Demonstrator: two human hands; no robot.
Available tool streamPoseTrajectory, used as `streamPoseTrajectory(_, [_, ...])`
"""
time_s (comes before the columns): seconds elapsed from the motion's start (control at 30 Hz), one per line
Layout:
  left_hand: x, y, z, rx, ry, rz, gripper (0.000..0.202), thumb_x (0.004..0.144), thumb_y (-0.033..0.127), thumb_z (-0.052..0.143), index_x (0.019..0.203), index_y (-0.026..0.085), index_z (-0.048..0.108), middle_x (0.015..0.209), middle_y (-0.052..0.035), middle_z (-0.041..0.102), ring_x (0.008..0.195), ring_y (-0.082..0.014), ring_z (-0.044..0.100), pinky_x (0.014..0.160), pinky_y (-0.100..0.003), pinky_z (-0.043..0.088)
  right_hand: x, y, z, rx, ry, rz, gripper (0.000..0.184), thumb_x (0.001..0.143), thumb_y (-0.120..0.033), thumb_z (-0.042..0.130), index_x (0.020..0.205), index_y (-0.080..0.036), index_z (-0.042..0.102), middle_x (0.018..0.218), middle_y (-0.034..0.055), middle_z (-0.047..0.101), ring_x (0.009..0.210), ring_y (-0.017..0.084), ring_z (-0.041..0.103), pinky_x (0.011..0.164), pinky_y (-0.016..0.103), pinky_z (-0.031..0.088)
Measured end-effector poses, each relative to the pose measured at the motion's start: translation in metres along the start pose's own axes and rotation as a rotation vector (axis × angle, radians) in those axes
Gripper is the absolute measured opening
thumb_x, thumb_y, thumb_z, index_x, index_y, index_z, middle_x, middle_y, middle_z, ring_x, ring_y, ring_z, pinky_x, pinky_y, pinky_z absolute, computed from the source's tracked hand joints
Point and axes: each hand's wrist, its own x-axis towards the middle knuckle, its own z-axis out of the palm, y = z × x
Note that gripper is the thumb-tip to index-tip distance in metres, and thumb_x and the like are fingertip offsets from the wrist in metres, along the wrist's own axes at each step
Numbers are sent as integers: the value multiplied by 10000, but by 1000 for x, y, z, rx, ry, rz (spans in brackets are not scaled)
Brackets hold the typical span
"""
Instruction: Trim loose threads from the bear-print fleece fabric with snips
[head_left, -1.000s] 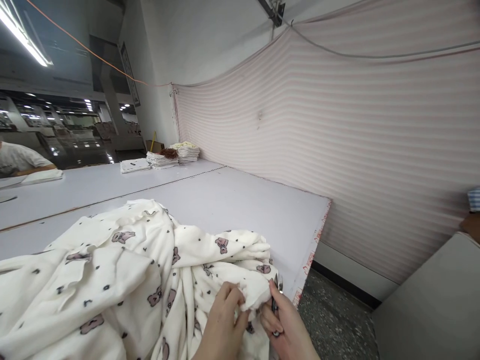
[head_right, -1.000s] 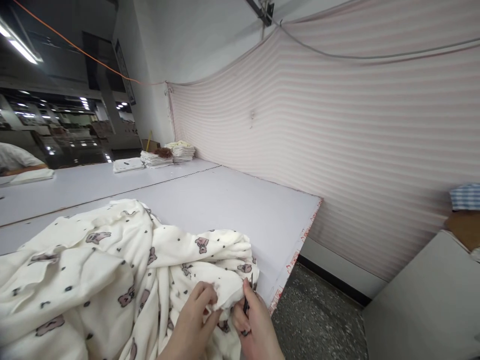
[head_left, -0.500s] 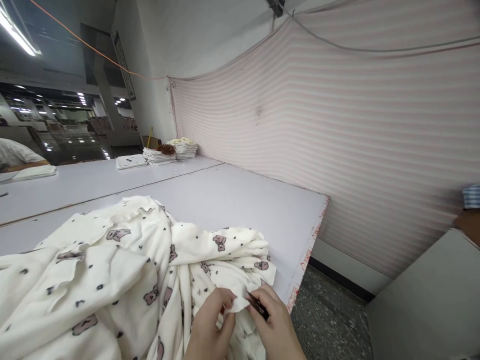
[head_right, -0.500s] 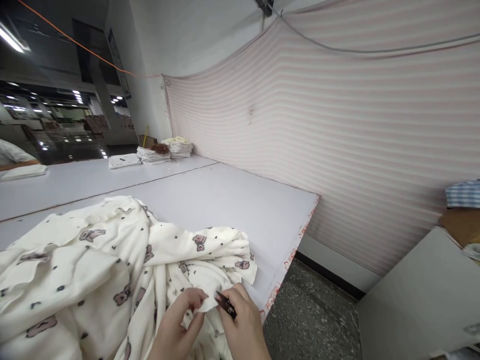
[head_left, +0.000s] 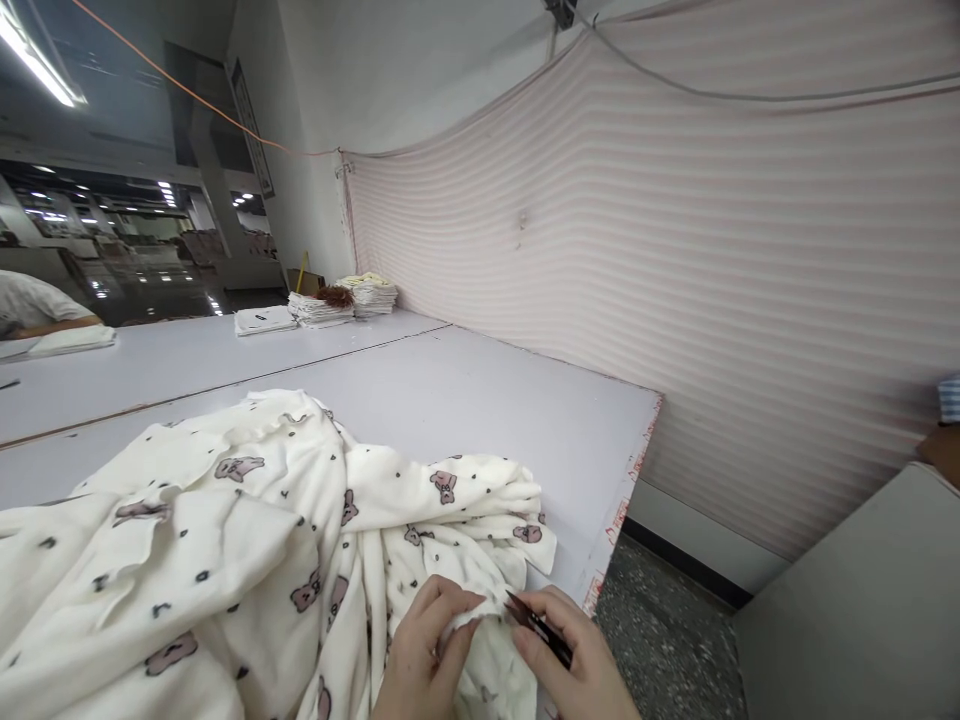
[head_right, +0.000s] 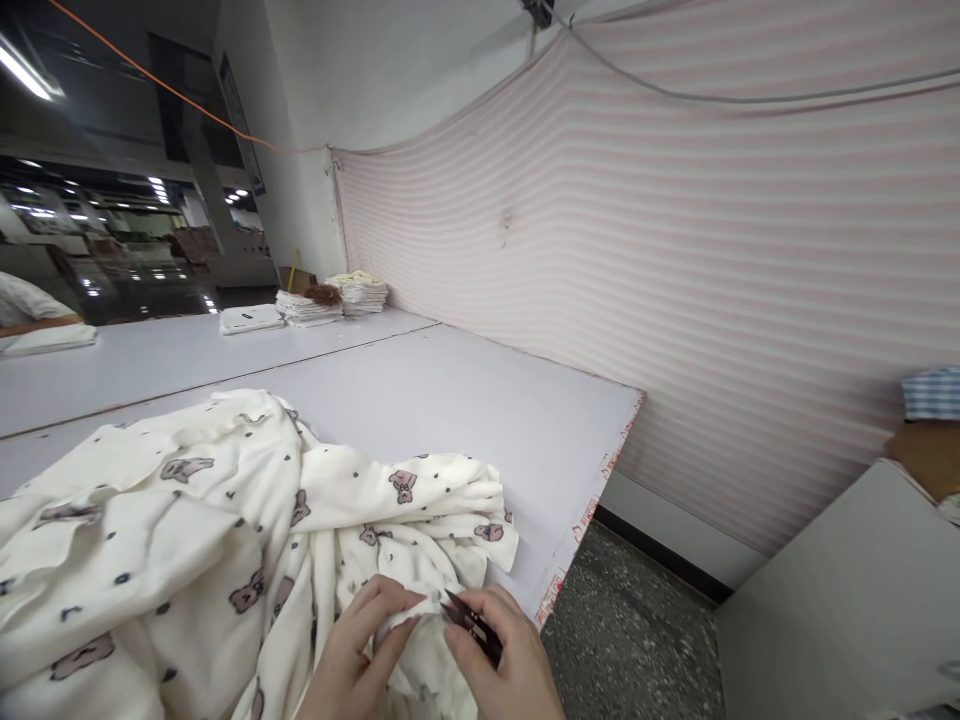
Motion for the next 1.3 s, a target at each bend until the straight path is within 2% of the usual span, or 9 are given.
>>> streamPoseTrajectory(0.1, [-2,-1,1,34,-7,10,193,895,306,484,955,242,657,830,-33,556,658,-144,543,515,-208,389,-1,-12,-8,-169,-89,0,246,848,-365,569,1014,-236,696,937,61,697,881,216,659,753,249,499])
streamPoseTrajectory(0.2, [-3,-6,3,44,15,69,188,894,272,478,962,240,650,831,-27,542,628,-129,532,532,-207,410,1,-21,-9,-219,-128,23,251,870,-370,540,1009,-252,713,934,60,707,876,212,666,736,238,510])
streamPoseTrajectory(0.47, [-2,-4,3,30,84,106,190,865,288,525,935,240,695,887,-56,580,747,-164,574,647,-242,467,-1,-7,-2,-167,-30,10,236,840,-392,576,959,-249,720,906,46,717,853,206,668,747,245,508])
streamPoseTrajectory(0.57, [3,-5,2,-178,-14,-132,207,823,382,592,868,210,700,866,-59,645,842,-203,590,756,-283,463,0,0,8,-166,103,3,268,781,-393,629,999,-240,661,916,35,695,780,192,649,696,239,502])
streamPoseTrajectory(0.67, [7,-14,2,-511,-144,-464,321,745,482,665,797,165,670,700,-20,628,686,-163,566,654,-254,447,7,3,19,-155,146,9,164,832,-371,565,848,-218,622,777,15,662,712,177,619,645,228,477])
streamPoseTrajectory(0.8, [8,-23,4,-786,-126,-619,384,642,495,758,767,153,637,637,10,586,625,-138,535,615,-247,418,12,5,27,47,150,8,210,853,-404,550,903,-205,597,776,22,655,736,173,649,669,215,500])
streamPoseTrajectory(1.0, [7,-17,4,-706,-107,-497,395,650,509,751,722,140,631,692,-8,597,725,-148,517,724,-254,396,6,9,31,-96,57,-139,235,852,-378,567,1004,-249,691,971,60,731,893,214,676,783,254,513])
streamPoseTrajectory(1.13, [4,-18,4,-595,-159,-479,413,691,535,708,729,142,586,623,30,507,618,-106,421,617,-224,329,4,17,37,-244,77,-131,246,907,-327,452,952,-228,673,829,51,743,754,217,699,643,258,519])
streamPoseTrajectory(1.3, [3,-18,3,-407,-245,-381,525,753,519,647,1130,171,537,625,74,393,585,-104,330,577,-228,258,-1,33,46,-426,278,-267,281,878,-262,444,1066,-218,648,916,77,749,776,239,705,718,325,528])
